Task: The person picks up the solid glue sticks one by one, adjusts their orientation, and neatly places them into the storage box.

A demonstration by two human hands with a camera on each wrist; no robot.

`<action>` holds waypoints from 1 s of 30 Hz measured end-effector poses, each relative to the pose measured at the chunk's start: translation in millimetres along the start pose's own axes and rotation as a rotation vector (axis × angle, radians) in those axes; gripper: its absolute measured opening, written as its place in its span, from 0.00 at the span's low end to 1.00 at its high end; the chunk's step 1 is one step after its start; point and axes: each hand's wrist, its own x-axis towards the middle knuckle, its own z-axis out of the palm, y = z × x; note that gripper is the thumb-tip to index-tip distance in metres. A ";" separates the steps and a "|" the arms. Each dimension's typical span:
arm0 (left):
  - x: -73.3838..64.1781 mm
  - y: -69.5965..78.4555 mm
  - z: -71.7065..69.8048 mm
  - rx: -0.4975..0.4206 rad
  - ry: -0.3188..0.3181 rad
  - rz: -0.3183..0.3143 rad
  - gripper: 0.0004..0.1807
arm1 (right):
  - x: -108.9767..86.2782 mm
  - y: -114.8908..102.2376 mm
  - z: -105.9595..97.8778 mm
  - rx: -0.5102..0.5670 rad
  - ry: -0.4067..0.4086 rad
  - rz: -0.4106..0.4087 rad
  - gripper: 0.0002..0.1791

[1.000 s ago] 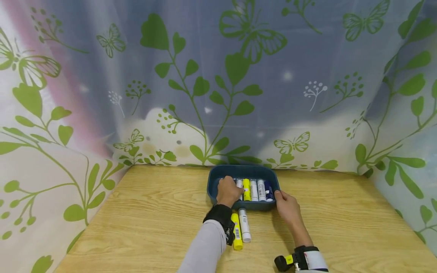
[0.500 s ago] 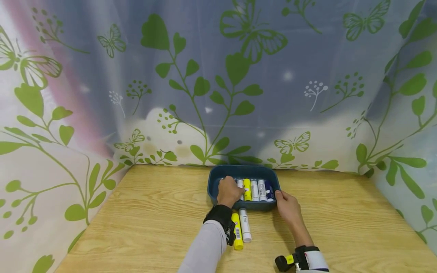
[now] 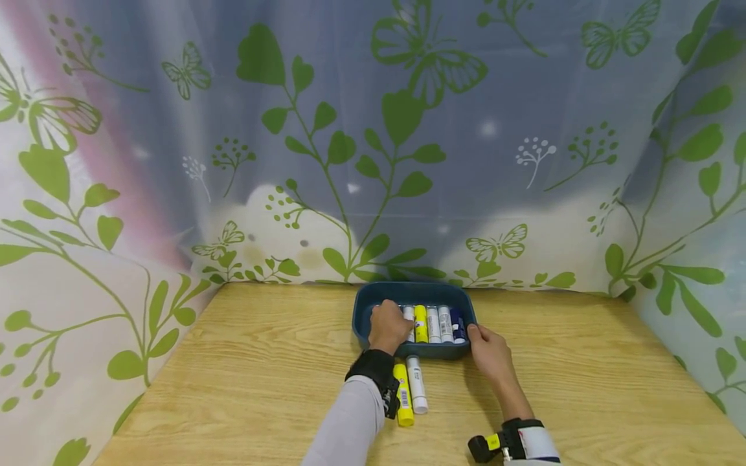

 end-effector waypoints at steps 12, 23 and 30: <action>0.2 3.3 3.3 -0.012 -0.011 0.021 0.32 | -0.5 1.6 -4.6 -0.003 0.014 0.008 0.30; 2.4 5.3 -5.5 0.035 -0.106 0.018 0.14 | -0.6 1.2 -2.7 0.010 0.044 -0.014 0.29; 4.6 3.4 -11.4 0.042 -0.176 -0.001 0.10 | 0.6 1.7 2.6 -0.006 0.057 -0.030 0.29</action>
